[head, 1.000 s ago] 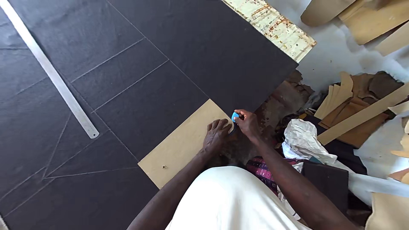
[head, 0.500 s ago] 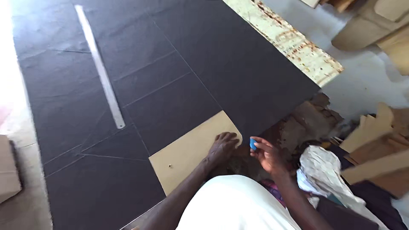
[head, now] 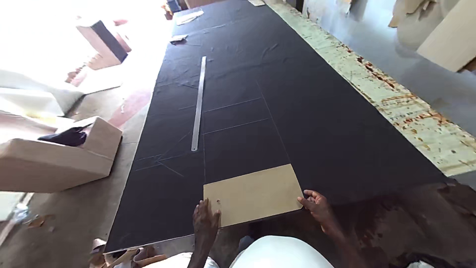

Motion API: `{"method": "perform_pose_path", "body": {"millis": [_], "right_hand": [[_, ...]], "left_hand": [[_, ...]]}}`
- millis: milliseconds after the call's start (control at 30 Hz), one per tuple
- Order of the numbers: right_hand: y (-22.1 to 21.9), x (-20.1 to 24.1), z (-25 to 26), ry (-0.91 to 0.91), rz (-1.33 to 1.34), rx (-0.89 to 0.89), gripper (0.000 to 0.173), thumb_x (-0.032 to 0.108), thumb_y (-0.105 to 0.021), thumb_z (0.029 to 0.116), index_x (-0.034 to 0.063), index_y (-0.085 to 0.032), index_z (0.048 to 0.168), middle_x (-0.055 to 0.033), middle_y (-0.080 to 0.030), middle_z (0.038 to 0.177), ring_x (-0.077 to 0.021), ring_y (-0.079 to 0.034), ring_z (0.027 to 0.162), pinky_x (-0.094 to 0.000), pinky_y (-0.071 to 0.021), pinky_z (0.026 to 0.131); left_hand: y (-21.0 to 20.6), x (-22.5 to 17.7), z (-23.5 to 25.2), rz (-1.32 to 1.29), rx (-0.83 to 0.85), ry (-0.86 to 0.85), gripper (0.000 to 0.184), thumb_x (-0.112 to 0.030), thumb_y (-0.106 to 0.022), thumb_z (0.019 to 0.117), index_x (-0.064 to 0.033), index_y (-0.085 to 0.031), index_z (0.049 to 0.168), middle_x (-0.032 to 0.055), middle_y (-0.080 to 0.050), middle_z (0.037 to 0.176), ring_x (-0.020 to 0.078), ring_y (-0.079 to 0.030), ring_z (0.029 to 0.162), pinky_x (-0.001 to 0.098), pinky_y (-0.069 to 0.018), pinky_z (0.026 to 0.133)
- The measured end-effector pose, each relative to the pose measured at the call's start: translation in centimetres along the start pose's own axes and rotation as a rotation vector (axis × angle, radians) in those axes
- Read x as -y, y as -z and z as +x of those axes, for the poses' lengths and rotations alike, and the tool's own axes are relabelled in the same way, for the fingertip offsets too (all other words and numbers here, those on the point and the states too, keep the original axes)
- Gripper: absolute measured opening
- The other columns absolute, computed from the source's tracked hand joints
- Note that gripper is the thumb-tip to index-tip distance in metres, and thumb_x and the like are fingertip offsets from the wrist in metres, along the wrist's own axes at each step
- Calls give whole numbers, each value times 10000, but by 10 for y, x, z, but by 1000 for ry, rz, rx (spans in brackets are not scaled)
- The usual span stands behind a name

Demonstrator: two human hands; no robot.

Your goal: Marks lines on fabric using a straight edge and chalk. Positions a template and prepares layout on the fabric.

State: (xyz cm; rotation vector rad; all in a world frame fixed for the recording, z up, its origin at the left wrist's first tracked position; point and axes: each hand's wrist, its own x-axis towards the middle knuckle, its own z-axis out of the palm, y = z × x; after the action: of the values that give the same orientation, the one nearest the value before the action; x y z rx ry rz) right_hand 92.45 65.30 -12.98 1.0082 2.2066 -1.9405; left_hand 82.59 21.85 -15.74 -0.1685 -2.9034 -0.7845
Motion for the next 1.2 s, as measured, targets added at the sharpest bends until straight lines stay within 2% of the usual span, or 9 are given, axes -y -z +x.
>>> {"method": "perform_pose_path", "body": {"millis": [67,200,267,367,533,700,833,1000,1200], "right_hand": [[3,3,4,-13,21,38,500,306,-820,875,36,-665,1267,-78,-681,815,-172,-606,651,-330,-515,583],[17,10,13,-112,197,141,273,261,-752,934,62,-714,1118,-25,-572,680,-91,-413,456,-236,-332,392],[25,16,18,-142,261,165,215,250,-721,958,80,-717,1090,-9,-546,671,-71,-383,446,-220,-323,385],[34,45,25,-49,255,152,156,223,-682,989,99,-714,1078,-25,-603,722,-63,-397,462,-218,-336,401],[29,108,37,140,162,93,155,272,-660,1006,148,-718,1080,47,-609,761,-18,-405,487,-181,-356,430],[12,152,86,235,150,41,150,253,-631,1025,125,-688,1079,41,-656,887,-18,-458,535,-181,-389,460],[-10,154,114,266,182,21,209,195,-631,1026,106,-727,1189,-1,-704,966,-37,-458,525,-193,-362,431],[-31,149,147,238,176,4,353,82,-684,962,147,-693,1308,-6,-689,1296,-46,-505,558,-206,-388,436],[-35,176,194,171,280,13,419,64,-638,977,132,-607,1389,-50,-712,1188,-56,-517,561,-207,-416,447]], "left_hand": [[0,-2,-7,-66,3,48,710,-538,-582,956,-122,-497,1525,148,-480,1560,350,-437,1447,551,-363,1190],[12,-10,6,-316,18,269,602,-506,-637,949,-138,-609,1424,78,-604,1438,273,-556,1324,525,-462,1103],[35,-16,19,-511,51,363,500,-422,-649,993,-108,-629,1382,84,-689,1292,216,-668,1163,480,-558,990],[74,-29,41,-809,75,464,447,-264,-606,1041,-37,-546,1422,158,-711,1210,272,-712,1030,476,-594,887],[121,-48,92,-936,134,522,353,-100,-495,1073,-69,-526,1423,112,-727,1173,178,-721,928,346,-592,839],[105,-29,153,-956,159,411,333,5,-497,1037,-56,-576,1355,92,-730,1129,175,-726,945,337,-600,869],[72,-18,181,-883,199,319,323,-68,-602,1016,-78,-624,1338,47,-689,1223,132,-668,1008,317,-559,891],[26,-2,216,-901,159,280,308,-23,-663,957,-76,-656,1261,46,-689,1094,137,-651,859,330,-578,782],[11,-9,277,-938,176,392,295,-20,-629,991,-36,-651,1284,112,-711,1112,200,-690,917,399,-598,820]]}}
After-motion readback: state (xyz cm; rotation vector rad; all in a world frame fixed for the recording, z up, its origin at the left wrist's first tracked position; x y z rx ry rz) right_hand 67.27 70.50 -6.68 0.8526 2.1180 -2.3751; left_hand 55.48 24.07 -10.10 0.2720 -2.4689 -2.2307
